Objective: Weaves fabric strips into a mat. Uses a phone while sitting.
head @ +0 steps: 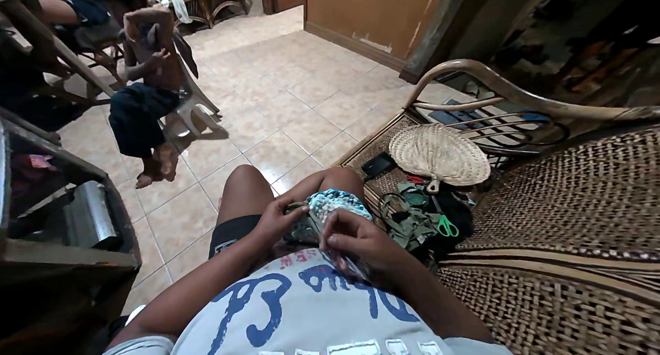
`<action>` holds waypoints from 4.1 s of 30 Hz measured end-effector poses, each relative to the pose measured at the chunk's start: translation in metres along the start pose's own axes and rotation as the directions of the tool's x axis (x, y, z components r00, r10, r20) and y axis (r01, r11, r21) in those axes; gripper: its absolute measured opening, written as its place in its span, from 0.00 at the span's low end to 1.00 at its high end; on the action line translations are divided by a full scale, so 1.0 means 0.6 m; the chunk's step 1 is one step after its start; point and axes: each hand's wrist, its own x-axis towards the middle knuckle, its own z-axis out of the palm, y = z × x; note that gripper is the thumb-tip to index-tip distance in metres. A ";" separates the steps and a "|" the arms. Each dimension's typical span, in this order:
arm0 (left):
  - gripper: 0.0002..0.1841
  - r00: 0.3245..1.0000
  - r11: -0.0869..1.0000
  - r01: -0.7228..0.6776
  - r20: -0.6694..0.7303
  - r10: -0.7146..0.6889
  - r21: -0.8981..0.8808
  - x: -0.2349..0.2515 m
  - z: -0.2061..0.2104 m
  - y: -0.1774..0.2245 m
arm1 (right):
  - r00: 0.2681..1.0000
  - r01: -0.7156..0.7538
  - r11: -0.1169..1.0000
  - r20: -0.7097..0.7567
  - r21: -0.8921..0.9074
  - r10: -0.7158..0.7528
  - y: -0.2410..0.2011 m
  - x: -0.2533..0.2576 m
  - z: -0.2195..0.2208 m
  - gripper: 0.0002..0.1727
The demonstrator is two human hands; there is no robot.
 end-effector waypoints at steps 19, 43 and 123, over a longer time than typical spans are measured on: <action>0.22 0.987 0.959 0.160 0.013 -0.162 -0.233 0.000 -0.008 0.004 | 0.943 -0.230 0.105 -0.248 -0.968 -0.220 -0.093 -0.115 -0.127 0.17; 0.17 0.968 0.528 -0.171 0.043 0.246 0.832 0.040 -0.123 0.051 | 0.993 0.047 0.797 -0.060 -0.602 -0.105 0.076 0.109 -0.065 0.14; 0.18 0.998 0.997 -0.038 -0.052 0.035 -0.067 0.010 -0.005 0.003 | 0.817 0.120 0.369 -0.120 -0.922 -0.565 0.110 0.089 -0.037 0.10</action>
